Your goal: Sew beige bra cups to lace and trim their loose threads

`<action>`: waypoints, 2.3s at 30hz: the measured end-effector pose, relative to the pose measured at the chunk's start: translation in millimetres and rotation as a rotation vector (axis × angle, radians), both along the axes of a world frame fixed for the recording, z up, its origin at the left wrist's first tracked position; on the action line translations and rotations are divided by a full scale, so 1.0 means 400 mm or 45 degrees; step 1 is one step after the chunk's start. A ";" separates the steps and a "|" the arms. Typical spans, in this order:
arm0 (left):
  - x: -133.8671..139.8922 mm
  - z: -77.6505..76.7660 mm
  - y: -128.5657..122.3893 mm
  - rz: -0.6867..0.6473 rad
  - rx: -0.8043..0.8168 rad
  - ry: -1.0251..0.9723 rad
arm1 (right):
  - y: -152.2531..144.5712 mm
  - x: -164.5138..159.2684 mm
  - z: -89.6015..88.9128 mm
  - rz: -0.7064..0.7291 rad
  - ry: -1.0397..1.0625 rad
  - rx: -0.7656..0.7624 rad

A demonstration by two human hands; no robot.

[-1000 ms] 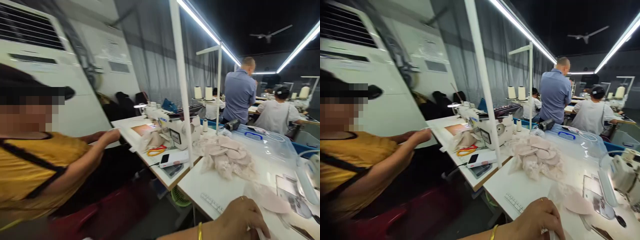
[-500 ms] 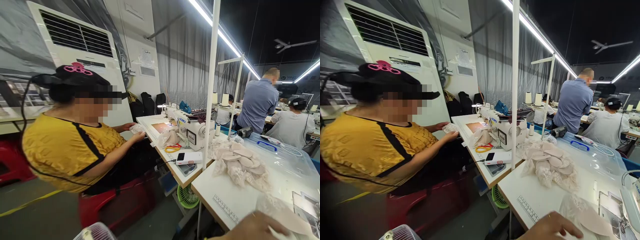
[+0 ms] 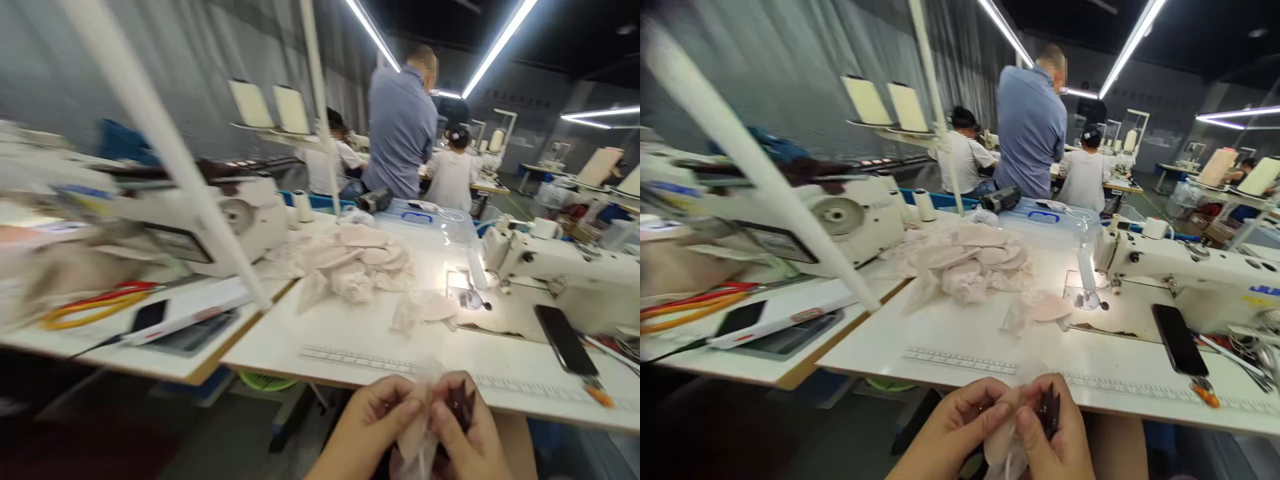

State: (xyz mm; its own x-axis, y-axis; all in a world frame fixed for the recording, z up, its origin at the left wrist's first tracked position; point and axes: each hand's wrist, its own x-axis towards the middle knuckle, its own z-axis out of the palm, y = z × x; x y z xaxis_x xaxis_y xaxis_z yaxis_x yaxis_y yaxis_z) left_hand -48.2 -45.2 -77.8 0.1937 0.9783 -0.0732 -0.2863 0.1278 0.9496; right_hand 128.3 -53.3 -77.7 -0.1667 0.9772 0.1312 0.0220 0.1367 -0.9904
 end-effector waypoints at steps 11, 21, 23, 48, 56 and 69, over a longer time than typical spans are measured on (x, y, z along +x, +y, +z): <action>0.040 0.073 -0.020 0.083 -0.326 -0.097 | -0.003 0.015 0.032 -0.033 -0.095 0.095; 0.048 0.089 -0.030 0.140 -0.179 0.146 | -0.005 0.099 0.062 -0.125 -0.434 0.236; 0.049 0.092 -0.031 0.206 -0.092 0.254 | -0.017 0.106 0.068 -0.218 -0.570 0.402; 0.073 0.115 -0.041 0.412 0.279 0.556 | -0.026 0.050 0.089 -0.290 -0.937 1.031; 0.066 0.095 -0.039 0.441 0.413 0.614 | -0.023 0.046 0.083 -0.333 -0.967 1.042; 0.059 0.081 -0.030 0.433 0.589 0.830 | -0.023 0.026 0.089 -0.513 -1.109 1.227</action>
